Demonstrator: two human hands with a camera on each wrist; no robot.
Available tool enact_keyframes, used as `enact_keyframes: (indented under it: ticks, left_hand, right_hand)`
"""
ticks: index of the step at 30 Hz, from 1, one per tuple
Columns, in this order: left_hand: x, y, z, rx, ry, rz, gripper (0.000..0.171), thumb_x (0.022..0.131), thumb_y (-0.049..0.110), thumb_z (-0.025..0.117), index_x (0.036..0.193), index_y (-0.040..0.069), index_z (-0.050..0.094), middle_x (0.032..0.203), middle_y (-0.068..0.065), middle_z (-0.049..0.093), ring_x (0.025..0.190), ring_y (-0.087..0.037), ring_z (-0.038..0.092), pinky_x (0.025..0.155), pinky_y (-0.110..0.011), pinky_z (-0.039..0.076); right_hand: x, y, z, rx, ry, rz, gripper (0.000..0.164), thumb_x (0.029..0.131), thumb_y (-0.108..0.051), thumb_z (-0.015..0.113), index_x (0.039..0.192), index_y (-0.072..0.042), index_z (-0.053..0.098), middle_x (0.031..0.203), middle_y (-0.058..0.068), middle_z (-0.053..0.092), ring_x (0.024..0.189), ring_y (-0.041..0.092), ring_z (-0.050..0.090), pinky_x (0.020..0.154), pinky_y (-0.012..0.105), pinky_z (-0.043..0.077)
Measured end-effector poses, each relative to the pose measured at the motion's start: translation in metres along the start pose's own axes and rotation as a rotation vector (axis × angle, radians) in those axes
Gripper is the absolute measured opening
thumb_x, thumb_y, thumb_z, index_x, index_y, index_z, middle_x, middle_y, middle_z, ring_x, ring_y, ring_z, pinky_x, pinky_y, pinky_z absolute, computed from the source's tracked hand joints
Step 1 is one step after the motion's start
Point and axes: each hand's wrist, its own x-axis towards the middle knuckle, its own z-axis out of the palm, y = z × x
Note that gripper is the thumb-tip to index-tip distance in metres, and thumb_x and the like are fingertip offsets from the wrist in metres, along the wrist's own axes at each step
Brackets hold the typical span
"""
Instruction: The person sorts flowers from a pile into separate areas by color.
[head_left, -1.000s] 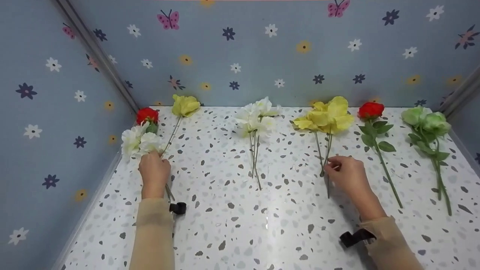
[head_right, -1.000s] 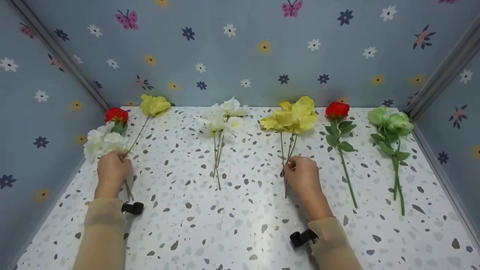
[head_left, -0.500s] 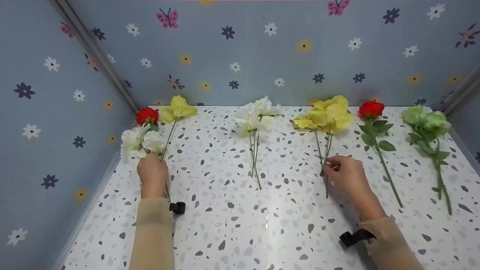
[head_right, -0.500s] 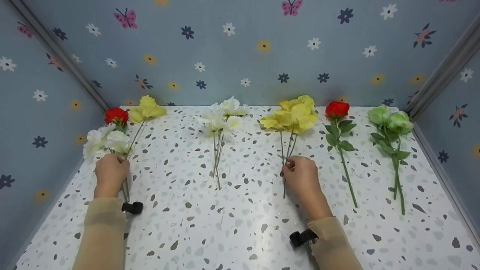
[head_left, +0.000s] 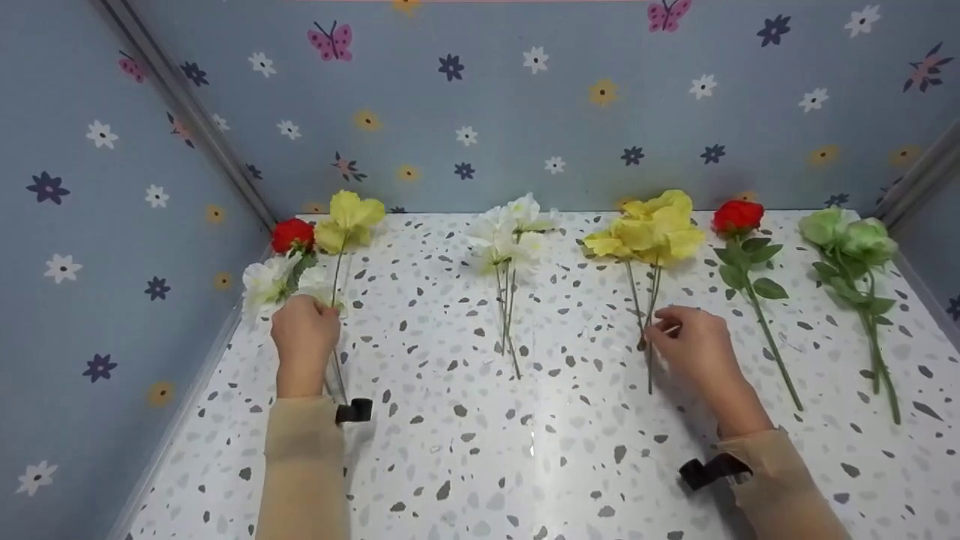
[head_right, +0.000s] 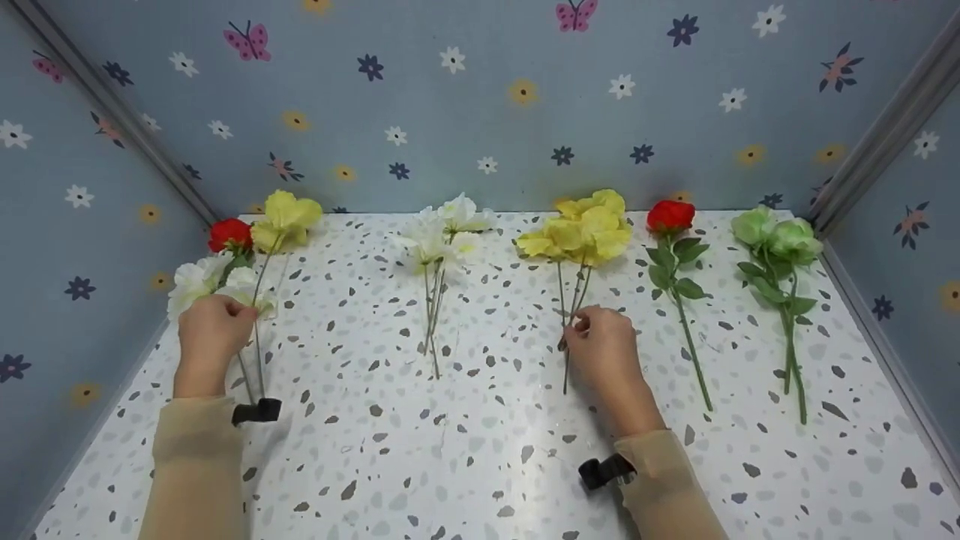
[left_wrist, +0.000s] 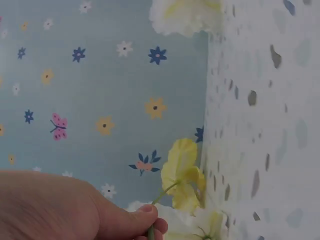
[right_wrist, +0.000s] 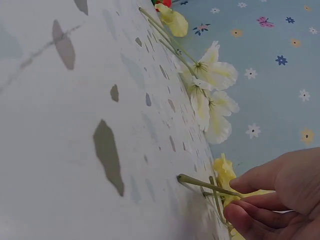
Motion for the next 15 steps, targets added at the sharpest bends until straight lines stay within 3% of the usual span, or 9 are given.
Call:
enact_keyframes:
  ticks: [4, 7, 9, 12, 15]
  left_hand:
    - [-0.008, 0.021, -0.004, -0.126, 0.055, -0.002, 0.019, 0.097, 0.015, 0.063, 0.089, 0.000, 0.071, 0.083, -0.016, 0.066, 0.081, -0.034, 0.059, 0.068, -0.041, 0.044]
    - [-0.016, 0.042, 0.001, -0.230, 0.112, 0.065, 0.016, 0.098, 0.014, 0.065, 0.096, -0.001, 0.071, 0.086, -0.016, 0.068, 0.079, -0.030, 0.060, 0.068, -0.038, 0.046]
    - [-0.024, 0.058, 0.006, -0.307, 0.113, 0.121, 0.014, 0.097, 0.013, 0.066, 0.097, 0.000, 0.070, 0.086, -0.014, 0.068, 0.076, -0.026, 0.061, 0.066, -0.034, 0.047]
    - [-0.040, 0.083, 0.020, -0.459, 0.046, 0.203, 0.009, 0.096, 0.011, 0.069, 0.096, 0.001, 0.069, 0.085, -0.011, 0.069, 0.073, -0.021, 0.065, 0.063, -0.030, 0.053]
    - [-0.059, 0.105, 0.038, -0.638, -0.113, 0.251, 0.005, 0.094, 0.006, 0.070, 0.097, 0.002, 0.068, 0.086, -0.011, 0.070, 0.073, -0.021, 0.067, 0.065, -0.030, 0.059]
  right_hand:
    - [-0.001, -0.002, -0.010, -0.014, 0.054, 0.009, 0.034, 0.095, -0.023, 0.068, 0.121, -0.001, 0.070, 0.098, 0.012, 0.074, 0.088, 0.028, 0.070, 0.073, 0.043, 0.057]
    - [-0.002, -0.007, -0.017, 0.022, 0.068, 0.038, 0.037, 0.097, -0.031, 0.067, 0.124, -0.005, 0.069, 0.102, 0.010, 0.073, 0.091, 0.026, 0.068, 0.070, 0.035, 0.056]
    - [-0.003, -0.013, -0.021, 0.069, 0.077, 0.052, 0.040, 0.097, -0.037, 0.067, 0.125, -0.009, 0.069, 0.106, 0.008, 0.072, 0.093, 0.023, 0.066, 0.069, 0.029, 0.054]
    - [-0.006, -0.025, -0.021, 0.188, 0.085, 0.055, 0.043, 0.097, -0.044, 0.066, 0.126, -0.013, 0.069, 0.108, 0.005, 0.071, 0.094, 0.020, 0.065, 0.070, 0.022, 0.054]
    - [-0.010, -0.036, -0.017, 0.341, 0.069, 0.027, 0.042, 0.097, -0.042, 0.067, 0.126, -0.012, 0.068, 0.108, 0.006, 0.072, 0.094, 0.022, 0.067, 0.072, 0.020, 0.055]
